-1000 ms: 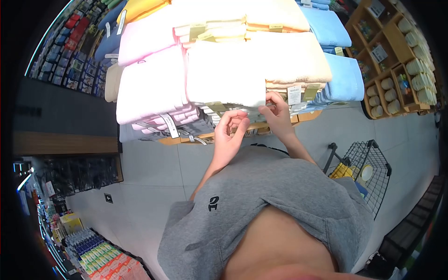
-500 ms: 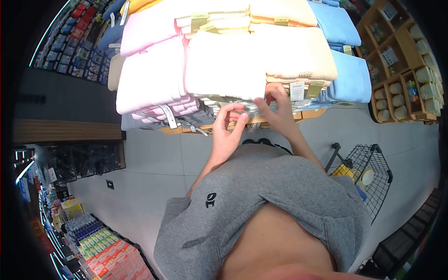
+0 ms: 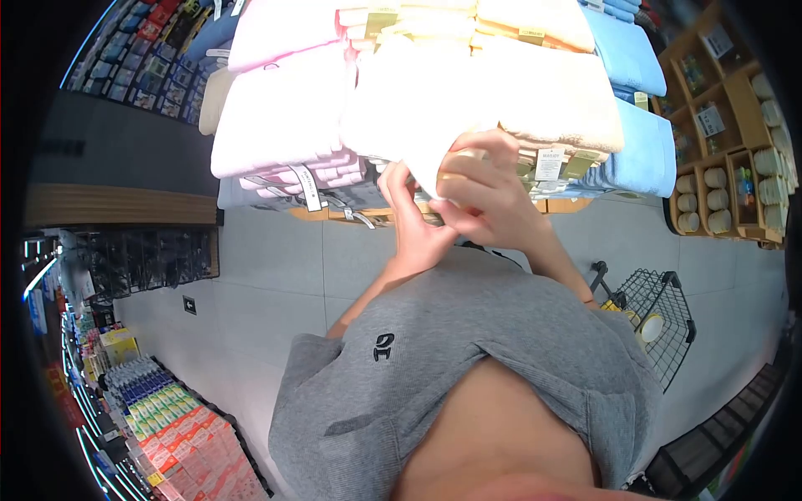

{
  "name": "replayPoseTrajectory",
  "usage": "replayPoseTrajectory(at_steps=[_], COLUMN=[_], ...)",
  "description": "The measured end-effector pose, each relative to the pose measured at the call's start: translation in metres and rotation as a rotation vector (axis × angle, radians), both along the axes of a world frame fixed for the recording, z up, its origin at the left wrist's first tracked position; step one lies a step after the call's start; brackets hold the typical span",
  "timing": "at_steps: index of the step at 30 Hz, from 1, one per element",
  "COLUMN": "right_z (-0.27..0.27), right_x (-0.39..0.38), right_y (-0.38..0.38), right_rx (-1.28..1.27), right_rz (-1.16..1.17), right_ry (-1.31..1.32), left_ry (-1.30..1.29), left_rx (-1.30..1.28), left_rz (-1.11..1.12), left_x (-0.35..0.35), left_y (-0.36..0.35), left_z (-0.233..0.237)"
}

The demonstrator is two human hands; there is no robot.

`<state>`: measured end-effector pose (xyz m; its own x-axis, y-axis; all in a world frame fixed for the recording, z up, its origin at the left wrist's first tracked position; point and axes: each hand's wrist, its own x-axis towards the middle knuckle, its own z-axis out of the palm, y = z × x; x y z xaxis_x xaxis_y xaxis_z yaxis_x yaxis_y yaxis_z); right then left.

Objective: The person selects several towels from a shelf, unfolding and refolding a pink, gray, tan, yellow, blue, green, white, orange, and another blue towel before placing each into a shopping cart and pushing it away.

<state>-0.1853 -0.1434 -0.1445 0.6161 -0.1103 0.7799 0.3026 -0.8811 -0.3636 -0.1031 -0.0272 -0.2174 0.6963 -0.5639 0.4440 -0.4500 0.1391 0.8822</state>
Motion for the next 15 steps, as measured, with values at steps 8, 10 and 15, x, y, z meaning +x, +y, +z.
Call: replayPoseTrajectory(at_steps=[8, 10, 15], right_z=[-0.020, -0.023, -0.034], right_x=[0.002, 0.001, -0.005], right_y=[0.008, 0.007, 0.000], right_rx=[0.151, 0.267, 0.789], right_rz=[0.036, -0.134, -0.223], right_ry=[0.074, -0.023, 0.116], left_ry=[0.304, 0.340, 0.363], left_rx=[-0.217, -0.289, -0.414], left_rz=[-0.066, -0.099, -0.207], left_x=[0.013, 0.012, 0.019], left_y=[0.003, 0.006, 0.014], left_z=[0.023, 0.034, 0.043])
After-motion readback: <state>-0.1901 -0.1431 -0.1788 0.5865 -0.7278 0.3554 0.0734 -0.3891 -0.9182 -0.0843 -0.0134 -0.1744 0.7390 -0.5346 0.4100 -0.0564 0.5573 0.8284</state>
